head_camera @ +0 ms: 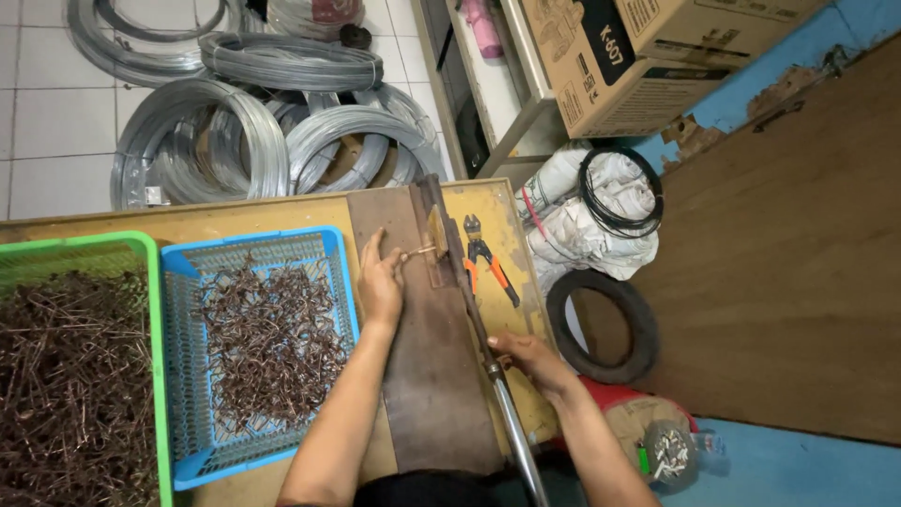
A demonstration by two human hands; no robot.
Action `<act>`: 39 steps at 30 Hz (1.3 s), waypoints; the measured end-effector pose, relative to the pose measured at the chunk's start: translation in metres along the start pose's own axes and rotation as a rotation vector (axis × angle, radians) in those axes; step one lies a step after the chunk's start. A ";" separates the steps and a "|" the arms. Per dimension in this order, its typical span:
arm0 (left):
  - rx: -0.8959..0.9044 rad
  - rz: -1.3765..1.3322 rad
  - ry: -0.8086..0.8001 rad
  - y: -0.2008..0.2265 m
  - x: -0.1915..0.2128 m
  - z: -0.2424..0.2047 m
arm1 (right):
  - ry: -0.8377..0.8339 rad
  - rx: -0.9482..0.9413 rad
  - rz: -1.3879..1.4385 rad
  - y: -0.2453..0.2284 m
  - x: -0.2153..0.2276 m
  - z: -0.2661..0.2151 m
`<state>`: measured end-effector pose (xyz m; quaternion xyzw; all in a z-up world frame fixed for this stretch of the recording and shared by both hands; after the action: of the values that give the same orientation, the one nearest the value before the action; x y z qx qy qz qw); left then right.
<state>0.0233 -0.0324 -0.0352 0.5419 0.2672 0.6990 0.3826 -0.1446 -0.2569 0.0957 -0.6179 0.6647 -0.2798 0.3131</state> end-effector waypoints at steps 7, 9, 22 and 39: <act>-0.022 -0.023 0.052 0.018 -0.007 0.009 | -0.006 0.014 0.011 0.000 -0.003 -0.003; -0.036 0.003 0.064 0.017 -0.012 0.008 | -0.012 0.008 0.016 0.005 0.000 -0.002; -0.080 0.032 -0.043 0.029 -0.020 0.030 | 0.031 0.012 0.015 0.002 -0.007 -0.007; -0.144 0.049 -0.107 0.018 -0.026 0.038 | 0.021 -0.024 -0.028 0.026 -0.019 0.008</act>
<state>0.0582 -0.0653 -0.0249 0.5561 0.1822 0.6955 0.4170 -0.1539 -0.2354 0.0722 -0.6279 0.6627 -0.2824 0.2947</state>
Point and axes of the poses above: each hand's wrist, its own z-axis towards the middle knuckle, its own x-axis out of the back of the hand, y = z × x, the point moved 4 cm from there along z, towards the middle knuckle, and after that the axes turned 8 degrees about -y, right-handed, at the moved point
